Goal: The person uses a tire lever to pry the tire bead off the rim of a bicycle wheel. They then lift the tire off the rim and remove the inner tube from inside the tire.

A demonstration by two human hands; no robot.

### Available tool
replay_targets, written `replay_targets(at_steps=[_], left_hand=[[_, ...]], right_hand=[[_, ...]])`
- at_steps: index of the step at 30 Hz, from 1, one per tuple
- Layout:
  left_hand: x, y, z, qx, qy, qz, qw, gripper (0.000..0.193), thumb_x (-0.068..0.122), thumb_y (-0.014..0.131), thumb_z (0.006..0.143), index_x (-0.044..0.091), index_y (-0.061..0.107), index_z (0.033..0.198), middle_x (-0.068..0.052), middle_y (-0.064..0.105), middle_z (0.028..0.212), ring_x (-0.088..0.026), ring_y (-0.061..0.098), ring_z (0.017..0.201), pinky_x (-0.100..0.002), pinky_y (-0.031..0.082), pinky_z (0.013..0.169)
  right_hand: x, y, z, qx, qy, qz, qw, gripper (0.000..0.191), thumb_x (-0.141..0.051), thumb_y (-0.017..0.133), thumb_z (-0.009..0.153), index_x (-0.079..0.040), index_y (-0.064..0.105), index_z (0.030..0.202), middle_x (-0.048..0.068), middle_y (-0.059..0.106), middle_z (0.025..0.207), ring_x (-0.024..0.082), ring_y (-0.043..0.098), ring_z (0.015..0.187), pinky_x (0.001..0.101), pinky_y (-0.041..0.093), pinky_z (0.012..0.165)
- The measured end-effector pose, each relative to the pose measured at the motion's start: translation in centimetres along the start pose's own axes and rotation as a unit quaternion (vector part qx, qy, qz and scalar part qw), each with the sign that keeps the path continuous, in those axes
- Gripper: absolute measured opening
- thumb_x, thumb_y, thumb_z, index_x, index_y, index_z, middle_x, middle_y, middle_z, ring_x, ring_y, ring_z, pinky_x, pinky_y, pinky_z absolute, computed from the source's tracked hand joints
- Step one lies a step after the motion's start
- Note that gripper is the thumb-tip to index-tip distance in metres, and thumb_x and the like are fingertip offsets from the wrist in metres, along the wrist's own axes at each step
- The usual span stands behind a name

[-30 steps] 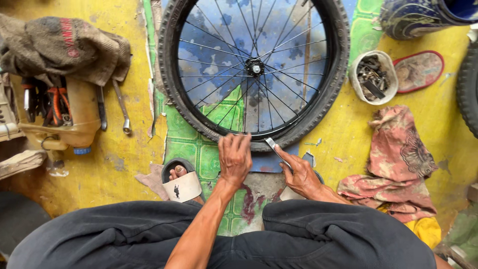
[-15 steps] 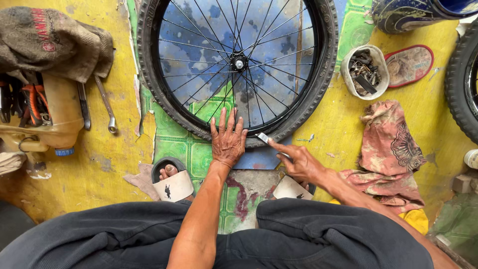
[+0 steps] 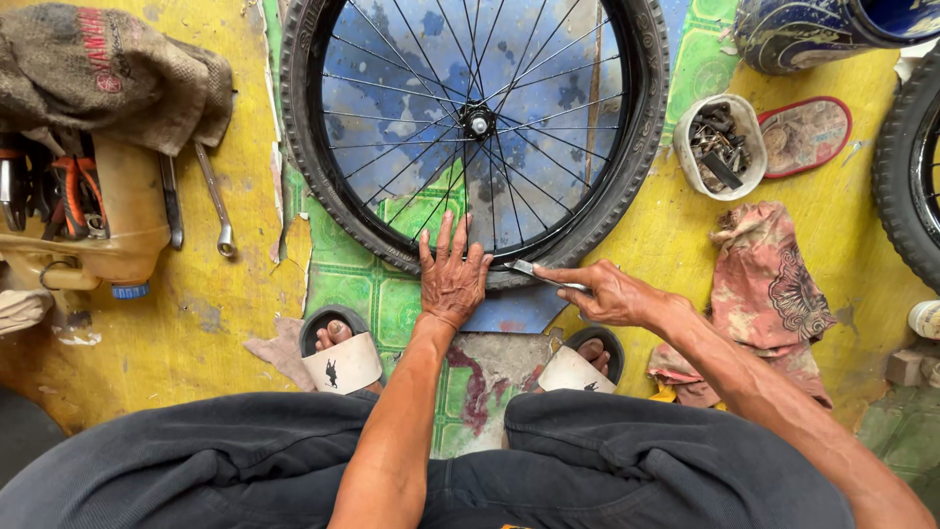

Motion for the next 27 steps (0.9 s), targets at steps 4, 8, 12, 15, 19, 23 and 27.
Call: replay_targets(at_steps=[4,8,12,15,19,23,27], left_hand=[[0.0,-1.5,0.5,-0.034,-0.012,-0.072,0.997,0.027,0.034,0.062,0.100,0.008,0.063,0.107,-0.015,0.044,0.160,-0.037,0.022,0.157,-0.060,0.013,0.124],[0.2,-3.2,1.9,-0.079,-0.038,-0.130,0.988,0.043,0.040,0.071,0.085,0.004,0.064,0.108,-0.019,0.048,0.150,-0.040,0.019,0.153,-0.063,0.013,0.118],[0.5,-1.8,3.4,-0.183,-0.082,-0.059,0.978,0.046,0.038,0.076,0.077,0.005,0.068,0.109,-0.022,0.052,0.135,-0.040,0.026,0.145,-0.062,0.020,0.110],[0.3,-0.7,3.4,-0.236,-0.116,-0.038,0.964,0.045,0.037,0.078,0.075,0.007,0.071,0.108,-0.018,0.056,0.122,-0.037,0.038,0.133,-0.059,0.026,0.104],[0.3,-1.1,2.9,-0.182,-0.137,-0.071,0.971,0.043,0.037,0.079,0.077,0.010,0.069,0.109,-0.014,0.059,0.109,-0.032,0.050,0.114,-0.058,0.030,0.102],[0.5,-1.3,2.3,-0.140,-0.129,-0.060,0.980,0.034,0.032,0.077,0.079,0.014,0.067,0.106,-0.014,0.057,0.106,-0.033,0.051,0.111,-0.057,0.029,0.101],[0.5,-1.1,2.1,-0.121,-0.114,-0.079,0.983,0.036,0.032,0.076,0.079,0.014,0.065,0.108,-0.014,0.056,0.105,-0.034,0.051,0.110,-0.059,0.028,0.100]], right_hand=[[-0.6,-0.5,-0.1,0.029,-0.014,0.002,0.999,0.055,-0.019,0.062,0.095,-0.031,0.053,0.148,0.027,0.043,0.052,0.033,0.032,0.042,0.0473,0.045,0.054],[-0.5,-0.2,-0.3,0.038,0.004,-0.011,0.999,0.053,-0.021,0.062,0.095,-0.032,0.054,0.146,0.026,0.045,0.052,0.032,0.034,0.041,0.0478,0.044,0.055],[-0.1,0.3,-0.4,0.031,0.029,-0.002,0.999,0.053,-0.021,0.061,0.095,-0.032,0.054,0.147,0.025,0.044,0.050,0.032,0.032,0.043,0.0483,0.044,0.055],[-0.8,-0.2,-0.5,0.049,0.002,0.018,0.999,0.051,-0.020,0.061,0.095,-0.030,0.056,0.146,0.022,0.044,0.049,0.030,0.033,0.042,0.0459,0.045,0.054],[-0.5,0.7,-0.4,0.021,0.060,0.033,0.997,0.052,-0.021,0.058,0.098,-0.028,0.051,0.149,0.023,0.045,0.048,0.029,0.035,0.040,0.0466,0.045,0.051],[-0.3,2.4,-0.3,0.030,0.104,0.051,0.993,0.055,-0.018,0.055,0.097,-0.022,0.046,0.151,0.021,0.048,0.047,0.033,0.045,0.037,0.0503,0.048,0.049],[-1.3,3.1,-0.6,0.121,-0.004,0.011,0.993,0.058,-0.013,0.057,0.097,-0.013,0.043,0.153,0.023,0.057,0.061,0.041,0.057,0.049,0.0547,0.048,0.053]])
Point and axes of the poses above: each hand's wrist, its own z-axis towards the middle knuckle, its own y-axis out of the palm, x = y × z, the point moved 10 cm from there along z, towards the middle knuckle
